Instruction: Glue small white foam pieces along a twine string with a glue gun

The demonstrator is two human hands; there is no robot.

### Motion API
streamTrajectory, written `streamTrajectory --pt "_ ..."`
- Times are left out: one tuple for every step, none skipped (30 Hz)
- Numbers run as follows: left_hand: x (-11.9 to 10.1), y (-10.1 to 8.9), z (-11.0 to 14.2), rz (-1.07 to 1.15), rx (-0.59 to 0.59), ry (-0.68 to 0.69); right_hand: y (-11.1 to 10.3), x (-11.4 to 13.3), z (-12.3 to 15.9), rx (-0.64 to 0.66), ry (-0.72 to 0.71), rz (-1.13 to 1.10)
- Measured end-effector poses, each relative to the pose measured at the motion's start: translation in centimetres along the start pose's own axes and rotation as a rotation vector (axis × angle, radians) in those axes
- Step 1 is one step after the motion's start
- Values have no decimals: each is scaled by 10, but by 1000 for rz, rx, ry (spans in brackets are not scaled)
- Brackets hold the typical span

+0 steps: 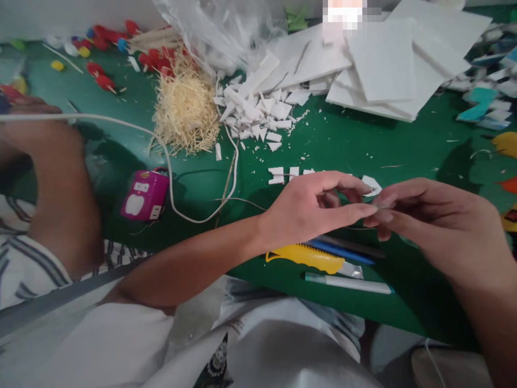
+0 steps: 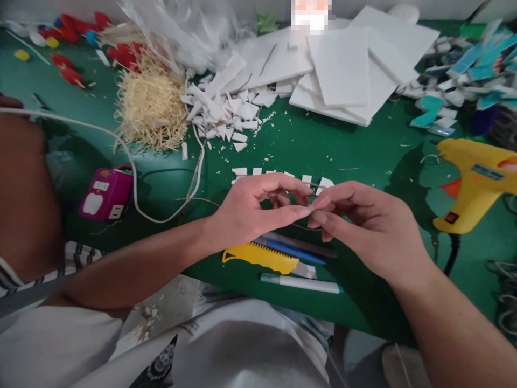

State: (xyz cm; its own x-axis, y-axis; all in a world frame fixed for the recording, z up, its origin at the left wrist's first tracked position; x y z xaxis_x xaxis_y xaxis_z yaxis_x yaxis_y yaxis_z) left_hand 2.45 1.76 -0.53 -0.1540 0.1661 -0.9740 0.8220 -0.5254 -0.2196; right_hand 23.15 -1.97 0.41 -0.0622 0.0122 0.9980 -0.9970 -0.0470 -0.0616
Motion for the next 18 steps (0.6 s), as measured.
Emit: streamTrajectory --pt "-1 0 0 43 -6 12 0 -2 0 10 13 3" --pt "-2 0 0 82 -13 29 0 -3 -1 16 33 6" --pt "-3 0 -1 114 -27 51 1 -5 -1 21 53 9" --pt "-4 -1 -1 132 -40 68 1 -6 -1 24 70 11" --pt "-4 -1 -1 136 -57 80 2 -6 -2 24 79 14" --pt "-4 -2 -1 130 -77 89 2 -6 -2 23 81 17" --pt "-3 -3 -1 124 -98 91 3 -6 -2 20 74 18" --pt "-3 -3 -1 123 -119 83 3 -5 -2 16 64 17" --pt "-2 -4 0 130 -145 68 4 -4 -2 14 56 14" --pt "-1 -5 0 135 -166 49 4 -3 -2 10 52 12" --pt "-1 -5 1 133 -182 34 4 -2 -2 2 46 11" --pt "-1 -5 1 115 -189 17 4 -1 -2 -16 36 11" --pt "-2 -5 2 84 -187 -1 3 0 -2 -40 29 20" --pt "-3 -4 3 46 -175 -22 3 0 -2 -67 18 33" --pt "-4 -2 3 15 -152 -48 2 0 -2 -91 0 46" --pt "-5 0 4 -2 -121 -81 1 1 -2 -109 -22 59" --pt "-5 2 4 0 -96 -113 1 0 -2 -116 -43 69" --pt "-5 4 5 14 -75 -135 1 0 -1 -111 -56 78"
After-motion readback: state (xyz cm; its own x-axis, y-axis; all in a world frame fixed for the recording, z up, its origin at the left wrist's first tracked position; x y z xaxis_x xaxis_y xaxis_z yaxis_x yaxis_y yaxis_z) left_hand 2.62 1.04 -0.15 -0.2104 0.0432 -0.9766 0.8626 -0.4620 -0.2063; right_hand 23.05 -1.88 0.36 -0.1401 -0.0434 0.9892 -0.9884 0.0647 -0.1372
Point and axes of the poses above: each hand's wrist, its own z-axis away from the middle knuckle, its own y-axis out of the palm, x = y × z, the point moved 3 cm from there along -z, towards the middle knuckle, and after that the axes turned 12 degrees about -z, right-handed, at the moved point
